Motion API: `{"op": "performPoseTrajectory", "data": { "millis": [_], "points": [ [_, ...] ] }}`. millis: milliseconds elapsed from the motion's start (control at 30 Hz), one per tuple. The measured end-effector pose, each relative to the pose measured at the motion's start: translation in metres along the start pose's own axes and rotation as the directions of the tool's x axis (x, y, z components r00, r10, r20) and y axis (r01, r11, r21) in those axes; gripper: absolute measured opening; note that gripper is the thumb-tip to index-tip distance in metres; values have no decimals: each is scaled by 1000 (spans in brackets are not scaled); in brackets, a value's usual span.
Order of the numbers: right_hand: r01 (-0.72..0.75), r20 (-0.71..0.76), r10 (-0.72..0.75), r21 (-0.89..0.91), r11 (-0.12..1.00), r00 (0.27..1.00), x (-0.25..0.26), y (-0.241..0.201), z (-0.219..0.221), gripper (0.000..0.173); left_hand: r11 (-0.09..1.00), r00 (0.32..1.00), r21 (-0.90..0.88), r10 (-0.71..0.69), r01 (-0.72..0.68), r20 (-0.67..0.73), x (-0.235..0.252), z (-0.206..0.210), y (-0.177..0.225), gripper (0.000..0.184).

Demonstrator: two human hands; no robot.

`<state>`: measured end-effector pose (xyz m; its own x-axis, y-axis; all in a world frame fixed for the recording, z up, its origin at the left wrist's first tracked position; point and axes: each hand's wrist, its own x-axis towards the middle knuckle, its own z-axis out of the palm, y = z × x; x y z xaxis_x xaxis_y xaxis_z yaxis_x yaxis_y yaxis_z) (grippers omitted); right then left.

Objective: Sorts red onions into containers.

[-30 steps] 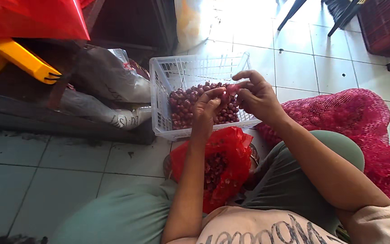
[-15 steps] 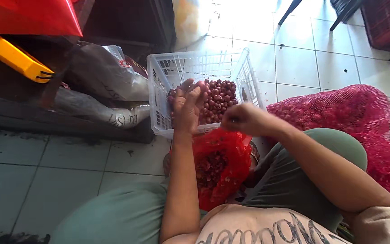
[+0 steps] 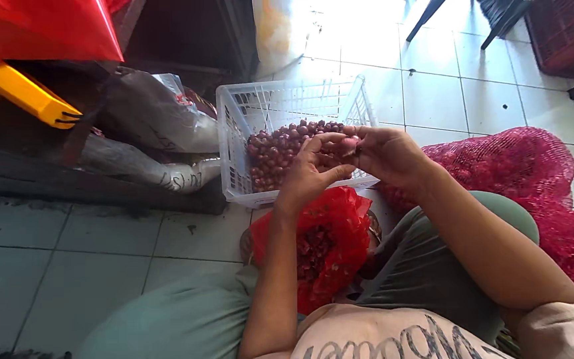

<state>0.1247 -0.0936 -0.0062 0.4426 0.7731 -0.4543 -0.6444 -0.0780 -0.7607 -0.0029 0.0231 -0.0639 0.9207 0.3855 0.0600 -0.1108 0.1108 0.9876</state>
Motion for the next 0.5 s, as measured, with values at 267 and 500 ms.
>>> {"op": "performPoseTrajectory", "data": {
  "millis": [267,500],
  "points": [
    [411,241,-335,-463,785,911,-1,8,-13,31,981,979,-160,82,-113,-188,2,3,-1,27],
    [525,188,-538,-617,586,821,4,13,-17,10,968,960,-212,75,-135,-270,4,7,-3,19]
  ]
}}
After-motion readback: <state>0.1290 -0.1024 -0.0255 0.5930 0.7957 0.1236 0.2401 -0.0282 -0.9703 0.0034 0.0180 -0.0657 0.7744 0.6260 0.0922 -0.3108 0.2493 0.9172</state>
